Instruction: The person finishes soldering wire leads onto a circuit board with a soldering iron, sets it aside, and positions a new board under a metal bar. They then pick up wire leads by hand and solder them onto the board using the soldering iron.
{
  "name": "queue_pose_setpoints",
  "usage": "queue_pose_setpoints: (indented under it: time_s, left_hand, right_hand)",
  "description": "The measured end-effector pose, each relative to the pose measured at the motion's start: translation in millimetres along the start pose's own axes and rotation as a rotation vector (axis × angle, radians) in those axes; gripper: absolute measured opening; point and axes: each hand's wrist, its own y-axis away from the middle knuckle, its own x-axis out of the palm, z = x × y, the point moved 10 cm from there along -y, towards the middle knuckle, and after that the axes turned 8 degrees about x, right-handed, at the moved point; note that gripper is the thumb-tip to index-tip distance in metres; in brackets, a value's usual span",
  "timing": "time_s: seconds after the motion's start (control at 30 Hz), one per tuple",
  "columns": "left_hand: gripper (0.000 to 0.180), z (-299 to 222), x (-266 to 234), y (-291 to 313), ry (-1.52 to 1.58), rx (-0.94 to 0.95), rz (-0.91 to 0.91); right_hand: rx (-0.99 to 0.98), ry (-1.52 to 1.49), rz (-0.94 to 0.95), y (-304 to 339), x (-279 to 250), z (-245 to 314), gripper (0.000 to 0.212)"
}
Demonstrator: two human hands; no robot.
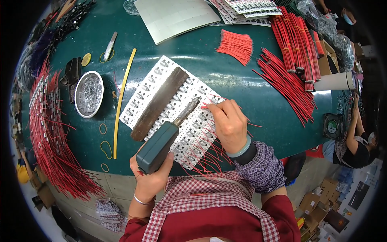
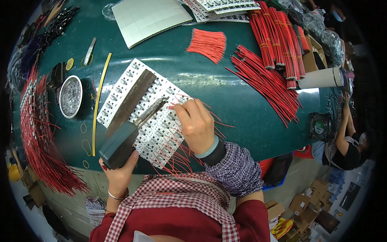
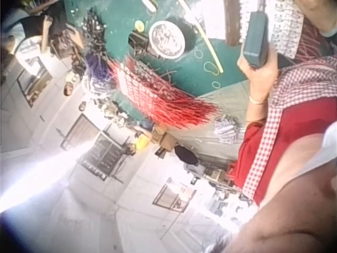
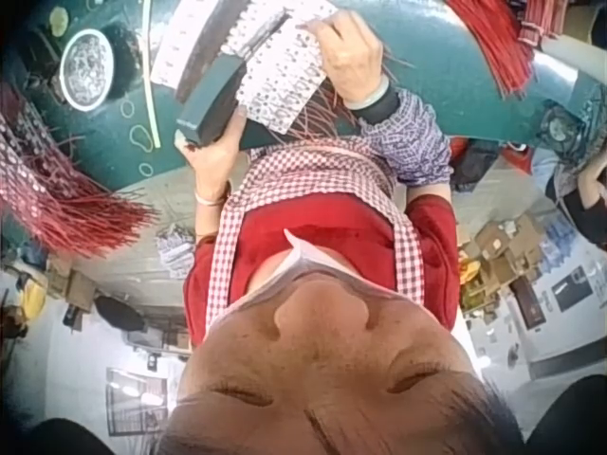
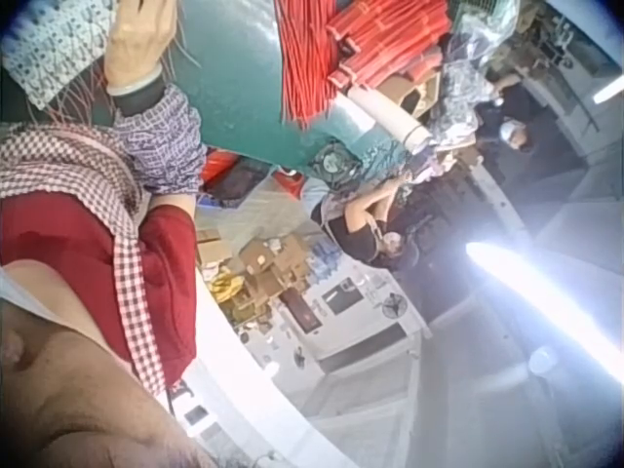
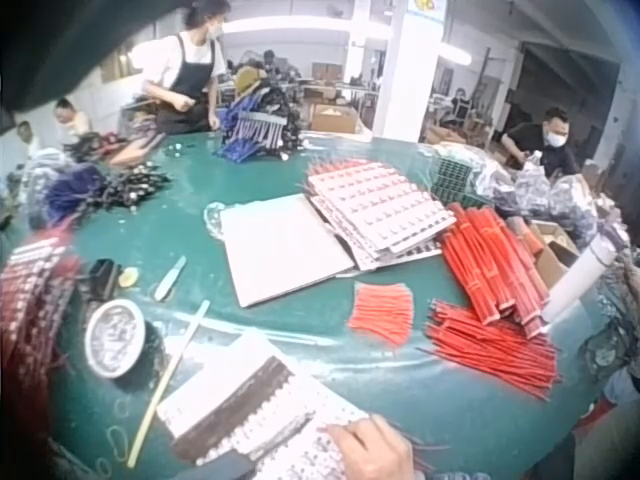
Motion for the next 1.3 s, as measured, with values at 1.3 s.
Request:
queue_pose_setpoints:
  time_s: [1.3]
  left_hand:
    - [0.016, -1, 12, -4, -0.015, 0.038, 0.082]
  right_hand:
    - [-0.013, 0.025, 0.004, 0, 0, 2, 0.026]
